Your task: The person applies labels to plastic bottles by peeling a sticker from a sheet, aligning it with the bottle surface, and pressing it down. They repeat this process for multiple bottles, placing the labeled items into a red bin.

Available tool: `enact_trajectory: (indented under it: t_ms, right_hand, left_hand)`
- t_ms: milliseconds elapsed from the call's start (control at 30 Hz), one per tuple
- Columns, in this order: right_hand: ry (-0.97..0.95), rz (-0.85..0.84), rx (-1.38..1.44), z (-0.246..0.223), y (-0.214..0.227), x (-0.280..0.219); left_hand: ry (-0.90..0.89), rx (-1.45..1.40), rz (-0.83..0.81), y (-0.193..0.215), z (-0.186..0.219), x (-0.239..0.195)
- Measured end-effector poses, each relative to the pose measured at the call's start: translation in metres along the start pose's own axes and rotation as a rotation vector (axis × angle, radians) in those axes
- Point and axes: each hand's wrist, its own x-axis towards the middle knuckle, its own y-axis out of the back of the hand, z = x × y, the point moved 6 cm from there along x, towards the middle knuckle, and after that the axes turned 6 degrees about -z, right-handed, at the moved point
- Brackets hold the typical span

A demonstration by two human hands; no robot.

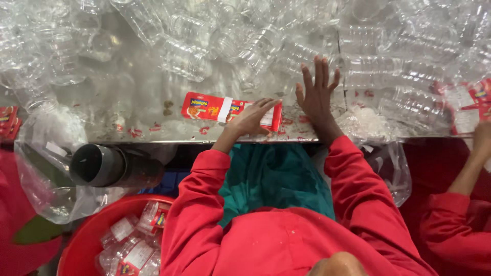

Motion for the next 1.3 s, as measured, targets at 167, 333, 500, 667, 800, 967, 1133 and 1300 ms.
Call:
enact_trajectory:
  t_ms: [167,333,500,667,800,967,1133,1300]
  right_hand:
    - [0.046,0.051,0.033,-0.007,0.003,-0.005]
    - [0.092,0.109,0.143,-0.023,0.021,-0.013]
    - [-0.079,0.035,0.681,-0.062,0.041,-0.043]
    - [-0.18,-0.113,0.686,-0.078,0.043,-0.05]
    - [-0.21,-0.168,0.755,-0.076,0.033,-0.049]
    - [-0.226,-0.173,0.727,-0.073,0.029,-0.05]
    - [-0.23,-0.187,0.782,-0.068,0.021,-0.052]
    - [-0.117,-0.154,0.678,-0.068,0.027,-0.051]
  left_hand:
    - [0.062,0.09,-0.079,-0.009,-0.012,0.013]
    - [-0.07,-0.021,-0.091,-0.03,-0.066,0.009]
    - [-0.01,-0.257,0.037,-0.049,-0.107,-0.006]
    - [0.074,-0.191,0.409,-0.042,-0.033,-0.028]
    - [0.326,0.066,0.451,-0.054,-0.005,-0.039]
    - [0.181,0.068,0.653,-0.048,0.001,-0.043]
    - [0.247,-0.024,0.606,-0.047,-0.007,-0.04]
    - [0.146,-0.242,0.554,-0.036,-0.023,-0.047]
